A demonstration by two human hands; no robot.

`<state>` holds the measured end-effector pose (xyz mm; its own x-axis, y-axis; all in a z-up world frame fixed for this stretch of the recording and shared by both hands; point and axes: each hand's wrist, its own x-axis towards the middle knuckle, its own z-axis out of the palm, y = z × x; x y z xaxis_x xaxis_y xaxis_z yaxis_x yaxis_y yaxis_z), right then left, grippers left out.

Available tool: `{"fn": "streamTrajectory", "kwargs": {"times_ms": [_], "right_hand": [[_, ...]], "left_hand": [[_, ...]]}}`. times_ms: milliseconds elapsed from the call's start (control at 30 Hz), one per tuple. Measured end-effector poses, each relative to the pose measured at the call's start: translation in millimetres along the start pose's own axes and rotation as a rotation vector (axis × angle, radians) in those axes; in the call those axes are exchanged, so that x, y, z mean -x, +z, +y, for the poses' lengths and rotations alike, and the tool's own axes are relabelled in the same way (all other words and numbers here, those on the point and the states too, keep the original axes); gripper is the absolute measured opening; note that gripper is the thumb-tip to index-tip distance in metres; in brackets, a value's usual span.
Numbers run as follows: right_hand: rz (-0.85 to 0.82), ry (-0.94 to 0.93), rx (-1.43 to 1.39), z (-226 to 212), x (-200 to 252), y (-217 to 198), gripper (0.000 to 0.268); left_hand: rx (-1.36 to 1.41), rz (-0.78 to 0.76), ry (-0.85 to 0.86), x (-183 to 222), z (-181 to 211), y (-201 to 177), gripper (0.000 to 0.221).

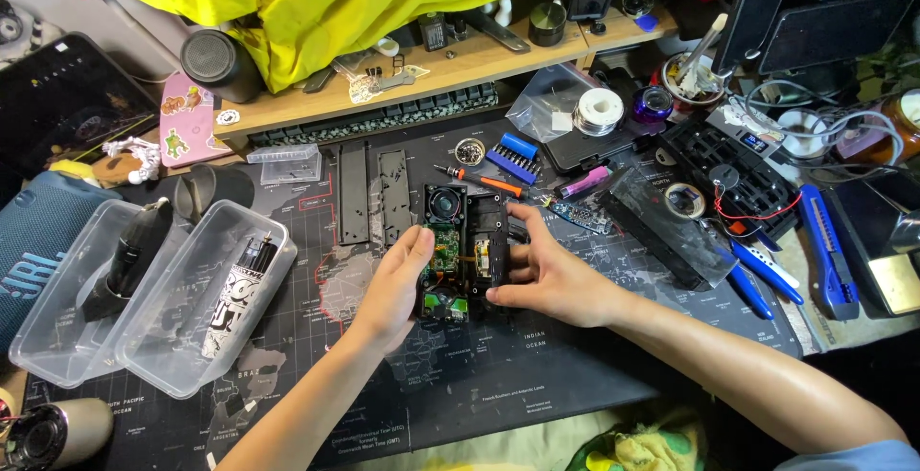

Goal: Repairing a handheld electronic device by manipulating internal components and using a screwdriver on a workbench.

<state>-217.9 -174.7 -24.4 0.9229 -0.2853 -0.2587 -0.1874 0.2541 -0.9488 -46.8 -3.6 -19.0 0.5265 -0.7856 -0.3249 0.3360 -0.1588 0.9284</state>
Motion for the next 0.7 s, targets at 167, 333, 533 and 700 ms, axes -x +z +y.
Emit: {"fn": "streamTrajectory", "kwargs": {"times_ms": [167, 333, 533, 700], "right_hand": [[0.085, 0.045, 0.255, -23.7, 9.1, -6.7, 0.115], [0.129, 0.051, 0.632, -33.9, 5.2, -23.5, 0.109], [0.099, 0.113, 0.969, -55.7, 14.5, -19.6, 0.104], [0.338, -0.273, 1.000, -47.8, 19.9, -22.1, 0.062]], "left_hand": [[0.007, 0.016, 0.008, -3.6, -13.6, -4.9, 0.088], [-0.031, -0.027, 0.081, -6.2, -11.6, -3.6, 0.034], [-0.104, -0.049, 0.107, 0.7, 2.7, -1.6, 0.033], [-0.170, 0.010, 0.102, -13.4, -26.9, -22.9, 0.031]]}}
